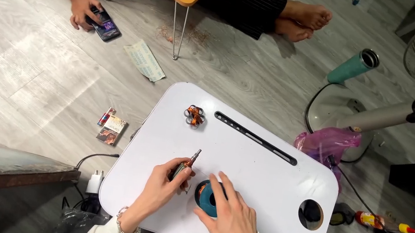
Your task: A person is manually winding copper wire onto a motor armature core while sitting on the floor.
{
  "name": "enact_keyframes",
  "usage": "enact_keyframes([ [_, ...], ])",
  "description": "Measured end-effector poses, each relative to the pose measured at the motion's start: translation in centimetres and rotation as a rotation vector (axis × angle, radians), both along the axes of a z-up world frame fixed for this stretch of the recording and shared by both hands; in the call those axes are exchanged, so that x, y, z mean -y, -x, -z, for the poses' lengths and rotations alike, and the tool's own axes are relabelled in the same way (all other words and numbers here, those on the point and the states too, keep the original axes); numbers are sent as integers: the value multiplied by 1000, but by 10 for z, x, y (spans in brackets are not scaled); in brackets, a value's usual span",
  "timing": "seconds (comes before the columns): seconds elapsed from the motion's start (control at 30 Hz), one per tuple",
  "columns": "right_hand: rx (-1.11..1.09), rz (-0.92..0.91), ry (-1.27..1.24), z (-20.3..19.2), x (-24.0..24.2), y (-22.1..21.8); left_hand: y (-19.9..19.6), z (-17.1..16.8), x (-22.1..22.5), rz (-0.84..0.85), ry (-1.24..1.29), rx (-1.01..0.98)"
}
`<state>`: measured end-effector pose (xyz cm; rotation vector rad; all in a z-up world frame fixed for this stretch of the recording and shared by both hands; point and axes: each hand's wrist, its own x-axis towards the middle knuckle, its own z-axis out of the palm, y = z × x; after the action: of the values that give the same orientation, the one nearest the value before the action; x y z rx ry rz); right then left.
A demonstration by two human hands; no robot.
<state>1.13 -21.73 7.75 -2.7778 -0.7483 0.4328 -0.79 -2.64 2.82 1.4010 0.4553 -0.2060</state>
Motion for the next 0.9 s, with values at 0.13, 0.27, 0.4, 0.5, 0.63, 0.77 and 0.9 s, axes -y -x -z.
enact_keyframes([
  [0.13, -77, -84, 16, -3, 1, -3, 0, 1, -2, -5, 20, -10],
  [0.27, 13, -9, 27, 8, 4, 0, -1, -6, -5, 128, -153, -15],
  [0.4, 133, 55, 53, 10, 4, 4, 2, -8, -5, 147, -60, 46],
  [0.5, -52, -39, 64, -3, 5, -2, 2, -11, -8, 163, -43, 57],
  [0.63, -81, -58, 67, -4, 5, -5, 2, 2, -9, 155, -5, 55],
  [0.77, -77, -27, 46, -4, 5, -6, 2, 6, -13, 178, -75, 108],
  [0.9, -73, -30, 30, -2, 7, -6, 2, 7, -15, 182, -84, 157],
])
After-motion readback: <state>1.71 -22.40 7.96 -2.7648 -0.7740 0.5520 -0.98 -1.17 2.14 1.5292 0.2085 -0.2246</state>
